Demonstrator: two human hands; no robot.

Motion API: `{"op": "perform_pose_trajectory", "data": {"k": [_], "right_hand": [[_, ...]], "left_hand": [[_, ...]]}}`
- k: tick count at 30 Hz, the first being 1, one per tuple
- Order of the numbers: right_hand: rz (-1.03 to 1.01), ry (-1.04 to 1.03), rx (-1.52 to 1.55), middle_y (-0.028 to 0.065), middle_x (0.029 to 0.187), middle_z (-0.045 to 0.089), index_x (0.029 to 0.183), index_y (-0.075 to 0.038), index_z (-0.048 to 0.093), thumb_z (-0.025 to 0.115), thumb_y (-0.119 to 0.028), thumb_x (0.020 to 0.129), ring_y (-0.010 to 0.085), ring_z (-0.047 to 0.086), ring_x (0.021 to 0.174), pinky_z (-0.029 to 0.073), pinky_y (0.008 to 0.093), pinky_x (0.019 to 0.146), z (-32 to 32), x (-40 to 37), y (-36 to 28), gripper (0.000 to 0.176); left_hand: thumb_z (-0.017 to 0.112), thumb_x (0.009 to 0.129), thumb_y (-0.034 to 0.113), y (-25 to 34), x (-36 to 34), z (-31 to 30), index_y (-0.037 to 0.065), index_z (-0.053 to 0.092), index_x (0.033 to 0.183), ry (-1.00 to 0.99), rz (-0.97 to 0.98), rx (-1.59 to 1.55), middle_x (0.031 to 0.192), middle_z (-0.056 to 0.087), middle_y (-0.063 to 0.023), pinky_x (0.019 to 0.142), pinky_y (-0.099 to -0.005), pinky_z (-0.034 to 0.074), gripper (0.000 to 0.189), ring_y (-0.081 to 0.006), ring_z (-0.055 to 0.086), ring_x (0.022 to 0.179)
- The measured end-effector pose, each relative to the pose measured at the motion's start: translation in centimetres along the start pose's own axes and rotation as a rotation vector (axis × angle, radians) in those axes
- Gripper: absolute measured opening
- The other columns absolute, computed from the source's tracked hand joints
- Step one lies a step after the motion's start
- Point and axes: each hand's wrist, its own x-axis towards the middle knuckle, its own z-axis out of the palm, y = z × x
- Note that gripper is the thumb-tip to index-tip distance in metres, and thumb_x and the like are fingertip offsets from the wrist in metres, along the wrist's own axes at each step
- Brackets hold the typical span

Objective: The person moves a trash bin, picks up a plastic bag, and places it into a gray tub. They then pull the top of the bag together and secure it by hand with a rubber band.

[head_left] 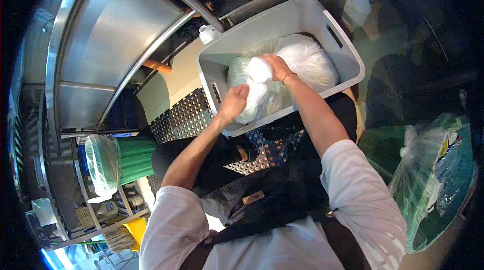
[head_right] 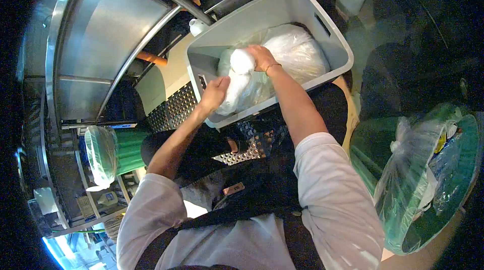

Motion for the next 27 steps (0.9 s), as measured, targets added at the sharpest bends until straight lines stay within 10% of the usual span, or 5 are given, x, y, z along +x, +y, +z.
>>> {"op": "perform_pose_trajectory", "data": {"k": [5, 7, 27], "right_hand": [[-0.001, -0.035, -0.004, 0.0088, 0.112, 0.062, 0.116, -0.020, 0.062, 0.070, -0.028, 0.073, 0.0303, 0.056, 0.110, 0.045, 0.0399, 0.094, 0.4, 0.4, 0.2, 0.045], [0.022, -0.074, -0.008, 0.0085, 0.112, 0.063, 0.116, -0.019, 0.061, 0.067, -0.029, 0.076, 0.0302, 0.056, 0.109, 0.045, 0.0395, 0.095, -0.4, 0.5, -0.6, 0.042], [0.000, 0.166, -0.066, 0.0143, 0.111, 0.064, 0.115, -0.017, 0.064, 0.069, -0.018, 0.074, 0.0340, 0.060, 0.104, 0.048, 0.0422, 0.088, -1.1, -0.5, -0.8, 0.041]], "left_hand": [[0.046, 0.100, 0.028, 0.6, -1.8, 0.5, -0.006, 0.063, 0.097, 0.012, -0.026, -0.011, 0.071, 0.060, -0.0043, 0.066, -0.0317, 0.044, 0.037, -0.0123, 0.051, 0.069], [0.043, 0.098, 0.030, 2.4, -3.1, 0.3, -0.003, 0.061, 0.092, 0.044, -0.021, 0.003, 0.085, 0.061, -0.0304, 0.074, -0.0492, 0.046, 0.039, -0.0485, 0.059, 0.085], [0.053, 0.093, 0.027, 2.7, -1.2, -2.9, 0.000, 0.060, 0.091, -0.021, 0.037, 0.577, 0.087, 0.062, -0.0292, 0.074, -0.0518, 0.048, 0.029, -0.0450, 0.062, 0.083]]}}
